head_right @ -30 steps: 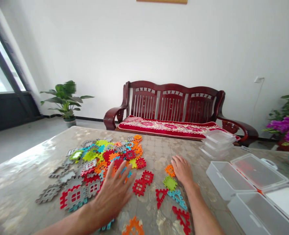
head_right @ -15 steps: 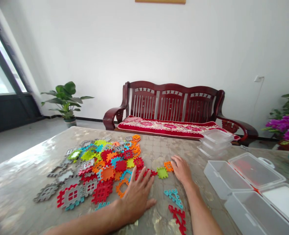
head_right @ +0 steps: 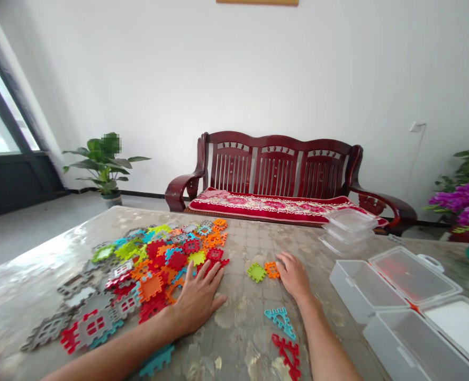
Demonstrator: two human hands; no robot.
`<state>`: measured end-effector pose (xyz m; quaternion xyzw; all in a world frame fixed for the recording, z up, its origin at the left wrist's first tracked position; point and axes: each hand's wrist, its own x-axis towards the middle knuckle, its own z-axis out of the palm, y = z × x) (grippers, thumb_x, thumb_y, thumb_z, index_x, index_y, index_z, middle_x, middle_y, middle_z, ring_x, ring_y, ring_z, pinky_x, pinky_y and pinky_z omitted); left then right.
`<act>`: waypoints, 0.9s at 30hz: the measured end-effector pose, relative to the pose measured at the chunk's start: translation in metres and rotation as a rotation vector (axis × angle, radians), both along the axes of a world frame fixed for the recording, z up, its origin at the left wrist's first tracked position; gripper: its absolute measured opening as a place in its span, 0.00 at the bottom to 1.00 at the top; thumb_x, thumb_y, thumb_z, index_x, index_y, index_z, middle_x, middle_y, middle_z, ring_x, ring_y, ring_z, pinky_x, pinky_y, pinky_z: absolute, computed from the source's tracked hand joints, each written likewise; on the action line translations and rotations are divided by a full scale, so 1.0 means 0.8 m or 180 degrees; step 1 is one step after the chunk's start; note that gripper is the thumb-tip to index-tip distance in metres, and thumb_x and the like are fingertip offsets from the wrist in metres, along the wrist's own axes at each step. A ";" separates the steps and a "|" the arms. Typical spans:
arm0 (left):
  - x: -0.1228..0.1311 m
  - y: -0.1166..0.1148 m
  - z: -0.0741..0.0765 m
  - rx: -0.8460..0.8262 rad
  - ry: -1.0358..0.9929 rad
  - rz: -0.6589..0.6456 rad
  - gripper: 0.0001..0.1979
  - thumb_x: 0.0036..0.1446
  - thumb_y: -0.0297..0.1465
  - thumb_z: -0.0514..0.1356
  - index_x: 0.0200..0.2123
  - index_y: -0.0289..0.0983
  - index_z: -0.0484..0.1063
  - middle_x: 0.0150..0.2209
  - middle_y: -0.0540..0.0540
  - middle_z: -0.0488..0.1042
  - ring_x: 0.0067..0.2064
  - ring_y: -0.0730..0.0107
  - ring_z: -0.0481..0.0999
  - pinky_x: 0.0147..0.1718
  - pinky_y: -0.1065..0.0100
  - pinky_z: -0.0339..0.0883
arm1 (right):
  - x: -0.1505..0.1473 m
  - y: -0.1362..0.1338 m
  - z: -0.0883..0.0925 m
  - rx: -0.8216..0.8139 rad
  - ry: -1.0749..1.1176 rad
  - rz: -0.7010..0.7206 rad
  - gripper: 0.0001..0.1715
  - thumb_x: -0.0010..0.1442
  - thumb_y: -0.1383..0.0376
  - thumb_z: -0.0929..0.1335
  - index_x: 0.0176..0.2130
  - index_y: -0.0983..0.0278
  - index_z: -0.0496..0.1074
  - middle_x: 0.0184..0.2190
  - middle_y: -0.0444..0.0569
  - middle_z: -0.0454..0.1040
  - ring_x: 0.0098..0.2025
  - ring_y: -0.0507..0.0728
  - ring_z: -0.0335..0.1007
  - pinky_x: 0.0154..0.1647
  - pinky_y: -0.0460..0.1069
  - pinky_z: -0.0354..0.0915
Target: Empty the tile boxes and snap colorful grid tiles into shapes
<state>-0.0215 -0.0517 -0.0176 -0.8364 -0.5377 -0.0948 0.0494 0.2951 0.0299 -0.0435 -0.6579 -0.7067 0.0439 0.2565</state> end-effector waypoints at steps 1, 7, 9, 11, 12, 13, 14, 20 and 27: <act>-0.007 0.002 0.000 0.0000 0.0023 0.0012 0.32 0.65 0.51 0.46 0.67 0.45 0.59 0.69 0.43 0.59 0.69 0.45 0.54 0.64 0.29 0.37 | 0.000 0.000 0.000 0.0006 0.0008 0.0000 0.24 0.62 0.62 0.60 0.52 0.64 0.76 0.58 0.54 0.72 0.61 0.62 0.66 0.64 0.58 0.59; -0.034 0.007 0.016 -0.0243 0.0154 -0.0011 0.32 0.65 0.51 0.45 0.68 0.46 0.57 0.70 0.43 0.56 0.70 0.44 0.53 0.64 0.29 0.39 | -0.004 -0.001 0.004 0.0011 -0.0050 0.0001 0.24 0.63 0.64 0.60 0.52 0.64 0.76 0.58 0.55 0.72 0.60 0.61 0.67 0.63 0.57 0.59; -0.025 0.000 0.023 -0.0301 0.0154 0.0017 0.33 0.65 0.52 0.45 0.67 0.43 0.59 0.70 0.41 0.56 0.71 0.42 0.50 0.64 0.29 0.37 | -0.007 -0.002 0.007 0.0009 -0.0096 -0.0040 0.23 0.63 0.64 0.60 0.52 0.64 0.76 0.58 0.55 0.72 0.60 0.61 0.67 0.63 0.57 0.60; -0.002 -0.014 0.030 -0.0333 0.0111 -0.0152 0.35 0.64 0.53 0.44 0.67 0.41 0.60 0.70 0.39 0.54 0.71 0.41 0.46 0.65 0.29 0.36 | -0.009 -0.003 0.008 0.0005 -0.0118 -0.0080 0.23 0.63 0.64 0.61 0.52 0.64 0.76 0.58 0.55 0.72 0.60 0.62 0.67 0.63 0.57 0.60; 0.013 -0.024 0.032 -0.0335 0.0070 -0.0432 0.35 0.64 0.53 0.44 0.67 0.42 0.58 0.71 0.40 0.53 0.72 0.42 0.45 0.65 0.30 0.36 | -0.010 -0.003 0.009 0.0004 -0.0118 -0.0093 0.23 0.63 0.64 0.61 0.52 0.64 0.77 0.58 0.54 0.72 0.60 0.62 0.67 0.63 0.57 0.60; 0.030 -0.034 0.034 -0.0326 0.0023 -0.0757 0.35 0.64 0.54 0.44 0.69 0.43 0.55 0.71 0.41 0.52 0.72 0.44 0.43 0.65 0.30 0.36 | -0.010 -0.004 0.010 0.0008 -0.0113 -0.0097 0.22 0.63 0.64 0.61 0.52 0.63 0.77 0.58 0.54 0.72 0.60 0.62 0.67 0.63 0.57 0.60; 0.048 -0.045 0.034 -0.0311 -0.0023 -0.1071 0.37 0.63 0.55 0.45 0.70 0.45 0.51 0.72 0.42 0.50 0.72 0.44 0.42 0.65 0.31 0.36 | -0.010 -0.004 0.010 0.0014 -0.0105 -0.0092 0.22 0.63 0.64 0.61 0.52 0.63 0.77 0.58 0.54 0.72 0.60 0.62 0.67 0.63 0.57 0.59; 0.145 -0.074 0.018 -0.0080 -0.0259 -0.2178 0.39 0.62 0.56 0.45 0.70 0.41 0.50 0.70 0.37 0.54 0.70 0.41 0.50 0.64 0.33 0.46 | -0.008 -0.006 0.012 0.0005 -0.0050 -0.0054 0.23 0.63 0.65 0.61 0.52 0.64 0.76 0.58 0.54 0.72 0.60 0.61 0.67 0.64 0.57 0.59; 0.172 -0.054 0.005 -0.0217 -0.0222 -0.2037 0.41 0.61 0.59 0.42 0.67 0.38 0.57 0.68 0.33 0.58 0.68 0.39 0.56 0.63 0.31 0.45 | -0.006 -0.003 0.007 0.0068 0.0005 -0.0042 0.23 0.63 0.65 0.61 0.51 0.64 0.77 0.57 0.54 0.73 0.60 0.61 0.67 0.63 0.56 0.59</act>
